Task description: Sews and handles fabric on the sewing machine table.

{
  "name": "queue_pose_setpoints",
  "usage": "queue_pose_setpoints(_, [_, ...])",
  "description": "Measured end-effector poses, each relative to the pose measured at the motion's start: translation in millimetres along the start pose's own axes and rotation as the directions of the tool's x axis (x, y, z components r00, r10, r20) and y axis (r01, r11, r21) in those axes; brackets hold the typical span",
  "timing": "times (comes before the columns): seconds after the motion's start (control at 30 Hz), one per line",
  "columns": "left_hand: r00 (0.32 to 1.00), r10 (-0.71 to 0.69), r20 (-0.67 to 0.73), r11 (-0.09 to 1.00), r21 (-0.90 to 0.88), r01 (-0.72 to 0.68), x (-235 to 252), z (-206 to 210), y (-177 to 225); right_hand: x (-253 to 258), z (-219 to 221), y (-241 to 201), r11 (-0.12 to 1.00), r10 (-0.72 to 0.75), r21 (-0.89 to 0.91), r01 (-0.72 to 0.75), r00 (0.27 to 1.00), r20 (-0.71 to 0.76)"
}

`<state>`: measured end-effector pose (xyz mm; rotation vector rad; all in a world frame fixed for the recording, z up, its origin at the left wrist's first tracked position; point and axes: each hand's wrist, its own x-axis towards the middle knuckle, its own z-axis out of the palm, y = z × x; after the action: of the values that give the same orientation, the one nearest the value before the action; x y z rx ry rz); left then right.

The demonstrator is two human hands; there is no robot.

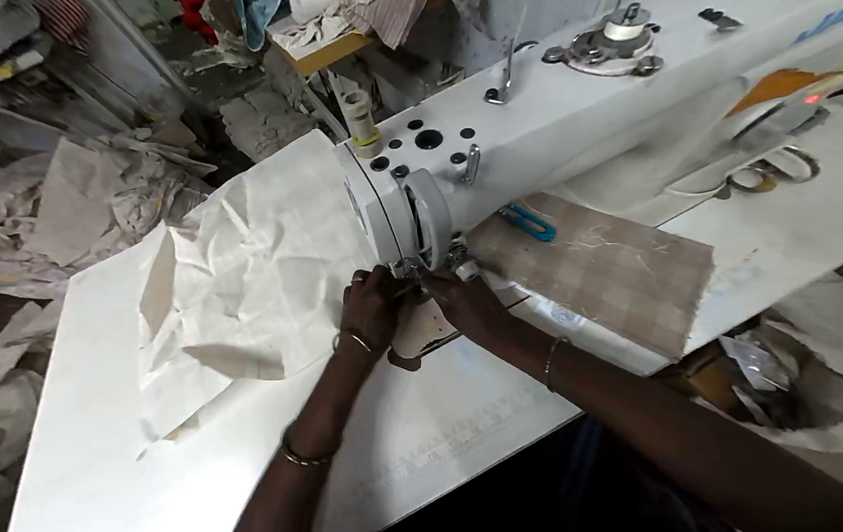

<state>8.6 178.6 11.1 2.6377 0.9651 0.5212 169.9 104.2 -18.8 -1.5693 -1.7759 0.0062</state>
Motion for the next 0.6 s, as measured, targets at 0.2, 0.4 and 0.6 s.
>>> queue_pose_setpoints(0.2, [0.806, 0.116, 0.581, 0.961, 0.14, -0.239, 36, -62, -30, 4, -5, 0, 0.98, 0.156, 0.132, -0.151, 0.987, -0.034])
queue_pose_setpoints(0.4, [0.932, 0.282, 0.228, 0.953, 0.046, -0.3, -14, -7, -35, 5, -9, -4, 0.965, 0.206, 0.176, -0.195, 0.977, -0.049])
queue_pose_setpoints(0.6, [0.992, -0.122, 0.024, 0.986, 0.116, 0.118, -34, 17, 26, 2, -9, -6, 0.962, 0.257, 0.086, -0.258, 0.966, 0.018])
